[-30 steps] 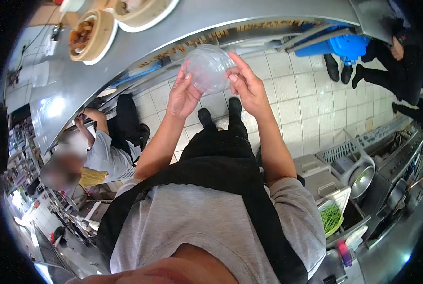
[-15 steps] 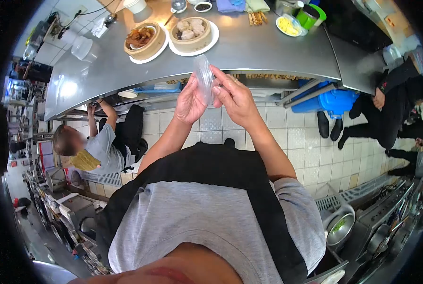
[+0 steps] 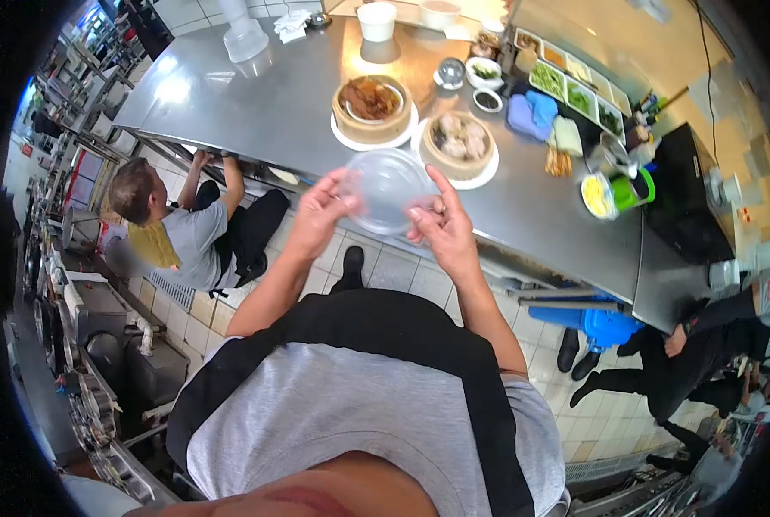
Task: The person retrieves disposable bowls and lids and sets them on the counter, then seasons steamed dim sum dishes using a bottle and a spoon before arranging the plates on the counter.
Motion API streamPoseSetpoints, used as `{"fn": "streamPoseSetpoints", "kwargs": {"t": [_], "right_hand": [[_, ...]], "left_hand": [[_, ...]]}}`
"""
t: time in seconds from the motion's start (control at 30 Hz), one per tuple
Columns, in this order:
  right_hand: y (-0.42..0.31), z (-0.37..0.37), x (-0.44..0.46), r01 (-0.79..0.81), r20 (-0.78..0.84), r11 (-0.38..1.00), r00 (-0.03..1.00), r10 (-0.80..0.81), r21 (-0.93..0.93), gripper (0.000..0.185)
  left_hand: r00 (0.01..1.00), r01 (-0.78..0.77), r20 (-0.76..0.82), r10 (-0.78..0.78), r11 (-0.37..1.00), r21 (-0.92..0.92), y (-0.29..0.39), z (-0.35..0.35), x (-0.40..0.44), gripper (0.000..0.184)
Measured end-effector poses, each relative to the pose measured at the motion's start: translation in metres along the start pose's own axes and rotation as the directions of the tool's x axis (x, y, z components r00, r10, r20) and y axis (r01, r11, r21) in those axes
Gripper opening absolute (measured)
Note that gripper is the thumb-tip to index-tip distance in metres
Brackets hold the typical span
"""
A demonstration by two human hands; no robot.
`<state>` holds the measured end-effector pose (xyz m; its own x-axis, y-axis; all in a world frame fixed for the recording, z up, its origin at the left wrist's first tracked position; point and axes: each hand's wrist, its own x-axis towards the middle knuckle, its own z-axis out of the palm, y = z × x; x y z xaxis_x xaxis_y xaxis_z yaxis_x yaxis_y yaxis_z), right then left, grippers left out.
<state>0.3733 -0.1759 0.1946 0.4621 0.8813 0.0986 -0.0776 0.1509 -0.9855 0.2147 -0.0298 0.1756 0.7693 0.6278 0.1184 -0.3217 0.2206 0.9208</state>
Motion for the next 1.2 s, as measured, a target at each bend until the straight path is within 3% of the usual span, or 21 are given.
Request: {"fn": "streamPoseSetpoints", "kwargs": {"t": [0.13,0.2,0.4,0.5,0.6,0.73,0.87,1.13,1.2], "right_hand": [[0.006,0.022,0.069,0.101,0.024,0.993,0.995,-0.099,-0.068,0.053],[0.000,0.027,0.098,0.163,-0.003,0.977,0.986,-0.165,-0.136,0.050],[-0.010,0.006,0.130,0.185,-0.381,0.909,0.863,-0.333,-0.374,0.033],[-0.001,-0.019,0.115,0.029,-0.605,0.902,0.732,-0.313,-0.430,0.029],[0.006,-0.035,0.088,-0.118,-0.757,0.900,0.593,-0.275,-0.419,0.029],[0.017,-0.046,0.066,-0.223,-0.851,0.895,0.460,-0.254,-0.387,0.030],[0.024,-0.047,0.070,-0.285,-0.889,0.897,0.409,-0.206,-0.339,0.029],[0.020,-0.042,0.091,-0.363,-0.895,0.870,0.413,-0.170,-0.333,0.030],[0.022,-0.045,0.085,-0.373,-0.901,0.870,0.405,-0.159,-0.322,0.030]], "left_hand": [[0.965,-0.150,-0.233,0.117,0.980,-0.128,0.043,-0.083,0.092,0.031],[0.937,-0.128,-0.338,0.083,0.985,-0.112,0.051,-0.125,0.157,0.026],[0.944,0.070,-0.318,-0.092,0.994,-0.080,0.035,-0.199,0.377,0.017],[0.966,0.109,-0.235,-0.111,0.994,-0.020,0.014,-0.217,0.478,0.018],[0.938,0.150,-0.302,-0.168,0.985,-0.084,0.002,-0.214,0.541,0.017],[0.892,0.262,-0.387,-0.234,0.965,0.021,-0.022,-0.222,0.579,0.019],[0.892,0.287,-0.421,-0.165,0.926,0.244,-0.032,-0.223,0.576,0.021],[0.966,0.147,-0.233,-0.115,0.982,0.122,-0.040,-0.210,0.583,0.014],[0.953,0.159,-0.279,-0.118,0.979,0.129,-0.050,-0.206,0.593,0.014]]}}
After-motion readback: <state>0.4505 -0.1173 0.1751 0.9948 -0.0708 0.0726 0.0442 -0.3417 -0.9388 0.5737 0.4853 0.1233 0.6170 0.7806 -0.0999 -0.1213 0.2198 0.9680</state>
